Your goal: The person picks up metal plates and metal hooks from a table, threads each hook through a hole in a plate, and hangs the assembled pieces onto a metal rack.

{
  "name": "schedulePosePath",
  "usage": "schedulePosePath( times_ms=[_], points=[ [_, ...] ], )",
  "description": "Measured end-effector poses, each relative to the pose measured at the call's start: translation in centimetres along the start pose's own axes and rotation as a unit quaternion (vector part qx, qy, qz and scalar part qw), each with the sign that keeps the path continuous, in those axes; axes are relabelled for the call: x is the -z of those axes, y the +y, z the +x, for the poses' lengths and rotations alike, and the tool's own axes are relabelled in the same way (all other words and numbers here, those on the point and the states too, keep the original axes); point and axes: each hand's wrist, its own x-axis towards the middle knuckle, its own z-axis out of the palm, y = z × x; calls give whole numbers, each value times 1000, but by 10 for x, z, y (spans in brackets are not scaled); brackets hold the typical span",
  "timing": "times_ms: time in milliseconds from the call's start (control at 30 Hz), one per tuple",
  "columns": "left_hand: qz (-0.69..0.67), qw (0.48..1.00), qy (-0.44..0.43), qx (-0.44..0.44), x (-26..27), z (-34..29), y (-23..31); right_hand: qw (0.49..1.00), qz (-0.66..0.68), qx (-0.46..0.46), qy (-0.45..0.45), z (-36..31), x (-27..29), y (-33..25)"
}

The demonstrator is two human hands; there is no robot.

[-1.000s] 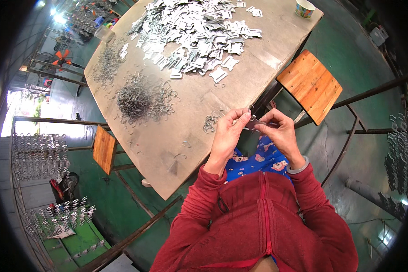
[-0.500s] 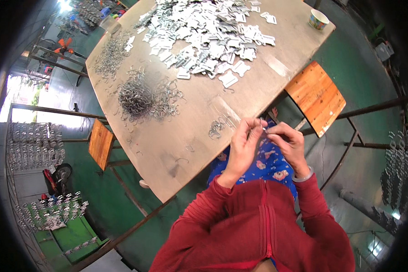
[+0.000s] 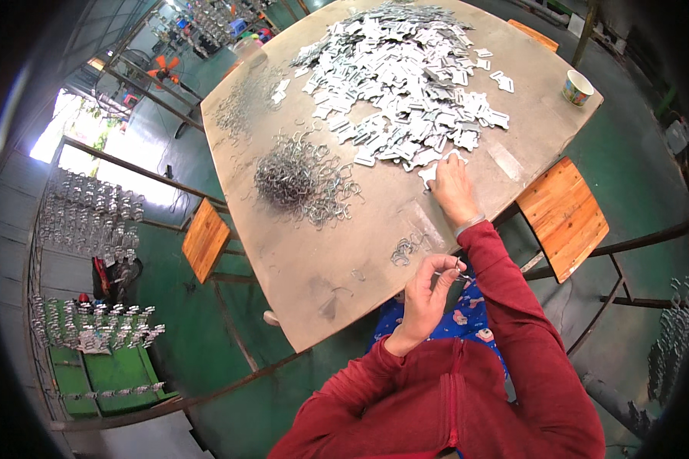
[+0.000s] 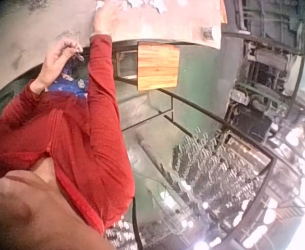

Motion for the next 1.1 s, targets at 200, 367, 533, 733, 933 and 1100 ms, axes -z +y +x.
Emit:
schedulePosePath(
  times_ms=[200, 367, 533, 733, 933, 1100],
  points=[
    [-14, 999, 10, 31, 9, -2, -2, 995, 80, -46, -32, 10, 1, 6],
    [-4, 1000, -9, 4, 13, 4, -16, 888, 448, -88, -51, -13, 24, 6],
    [-42, 998, 36, -3, 16, 9, -19, 777, 609, -106, -118, -62, 94, -16],
    [-9, 1000, 21, -6, 13, 21, -27, 781, 595, -141, -129, -83, 135, -14],
    [19, 999, 25, -8, 9, 27, -30, 746, 625, -178, -148, -81, 138, -9],
    [161, 986, 13, -35, 17, 25, -25, 752, 612, -187, -159, -81, 141, -13]
  ],
)
